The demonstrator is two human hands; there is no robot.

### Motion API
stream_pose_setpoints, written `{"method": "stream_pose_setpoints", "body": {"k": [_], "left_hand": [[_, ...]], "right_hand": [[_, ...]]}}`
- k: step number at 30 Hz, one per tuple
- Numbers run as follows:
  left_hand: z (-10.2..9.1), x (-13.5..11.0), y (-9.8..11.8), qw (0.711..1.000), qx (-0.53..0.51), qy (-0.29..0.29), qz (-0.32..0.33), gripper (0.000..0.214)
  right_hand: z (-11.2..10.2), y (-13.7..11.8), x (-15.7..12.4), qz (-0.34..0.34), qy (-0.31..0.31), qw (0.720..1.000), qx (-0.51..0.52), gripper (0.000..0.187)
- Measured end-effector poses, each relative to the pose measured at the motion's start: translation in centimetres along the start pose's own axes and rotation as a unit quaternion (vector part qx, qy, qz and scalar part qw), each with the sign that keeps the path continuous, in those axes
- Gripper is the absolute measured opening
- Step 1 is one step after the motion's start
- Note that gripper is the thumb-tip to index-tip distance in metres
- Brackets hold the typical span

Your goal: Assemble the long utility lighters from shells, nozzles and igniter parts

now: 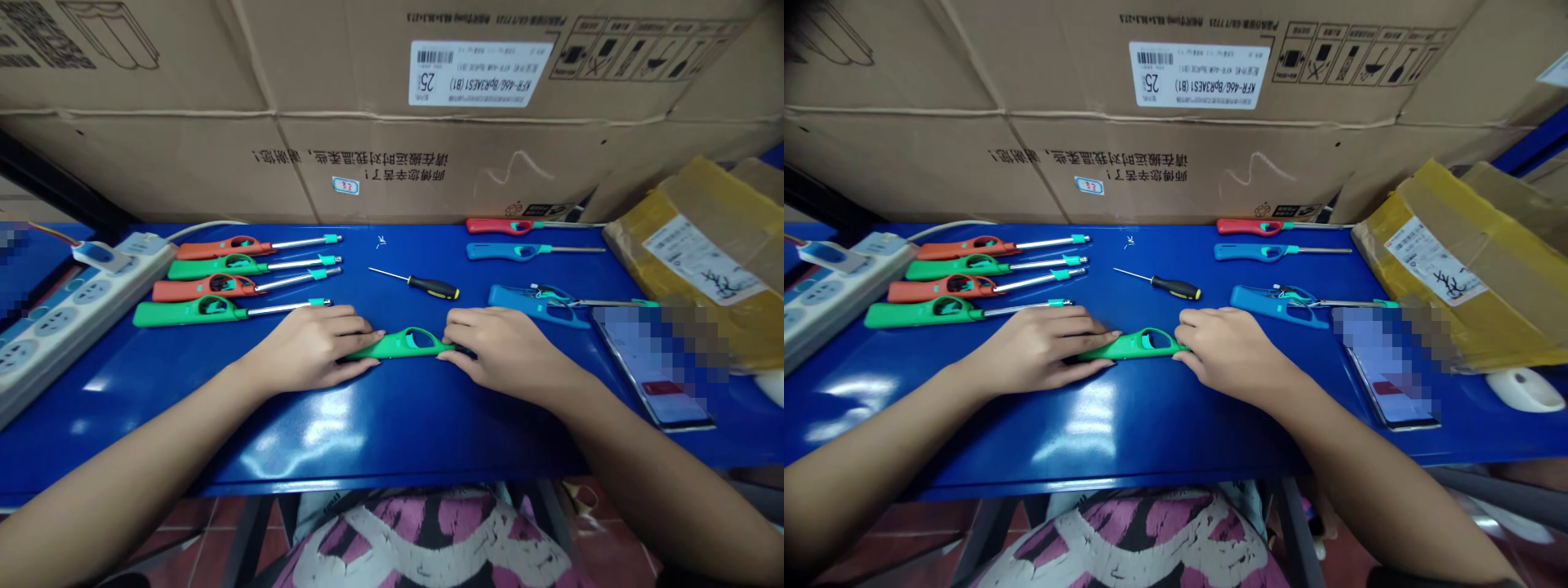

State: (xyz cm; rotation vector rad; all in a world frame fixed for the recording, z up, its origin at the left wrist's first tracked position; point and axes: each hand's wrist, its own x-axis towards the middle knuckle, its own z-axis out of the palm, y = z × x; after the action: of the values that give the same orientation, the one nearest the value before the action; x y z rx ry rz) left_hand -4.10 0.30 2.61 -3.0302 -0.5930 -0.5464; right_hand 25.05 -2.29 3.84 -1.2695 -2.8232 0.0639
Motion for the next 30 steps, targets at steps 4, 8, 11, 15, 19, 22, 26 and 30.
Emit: {"method": "stream_pose_setpoints", "body": {"k": [4,8,11,15,19,22,26,30], "left_hand": [[-0.1,0.1,0.3,1.000,0.017,-0.016,-0.005,0.026],[0.2,0.1,0.5,0.999,0.043,0.000,-0.002,0.026],[0.7,0.0,0.3,0.998,0.051,0.031,0.003,0.027],[0.8,-0.2,0.0,0.998,0.005,0.056,0.001,0.028],[0.5,-0.2,-0.1,0.997,-0.050,0.052,-0.012,0.026],[0.5,-0.2,0.0,0.995,-0.084,0.054,-0.024,0.024],[0.8,-0.1,0.3,0.988,-0.133,0.067,-0.032,0.021],[1.0,0.0,0.7,0.981,-0.178,0.070,-0.040,0.019]], "right_hand": [[0.0,-0.4,0.0,-0.007,0.004,1.000,-0.022,0.018],[0.1,-0.6,0.1,-0.024,0.018,0.999,-0.041,0.014],[0.1,-0.4,0.2,-0.035,0.040,0.998,-0.030,0.015],[0.0,0.3,0.2,-0.045,0.096,0.994,0.005,0.019],[0.3,0.9,0.2,-0.076,0.130,0.987,0.047,0.018],[0.8,0.8,0.4,-0.093,0.139,0.985,0.051,0.018],[1.0,0.5,0.5,-0.085,0.136,0.987,0.028,0.020],[0.7,0.4,0.4,-0.078,0.114,0.989,0.045,0.019]]}}
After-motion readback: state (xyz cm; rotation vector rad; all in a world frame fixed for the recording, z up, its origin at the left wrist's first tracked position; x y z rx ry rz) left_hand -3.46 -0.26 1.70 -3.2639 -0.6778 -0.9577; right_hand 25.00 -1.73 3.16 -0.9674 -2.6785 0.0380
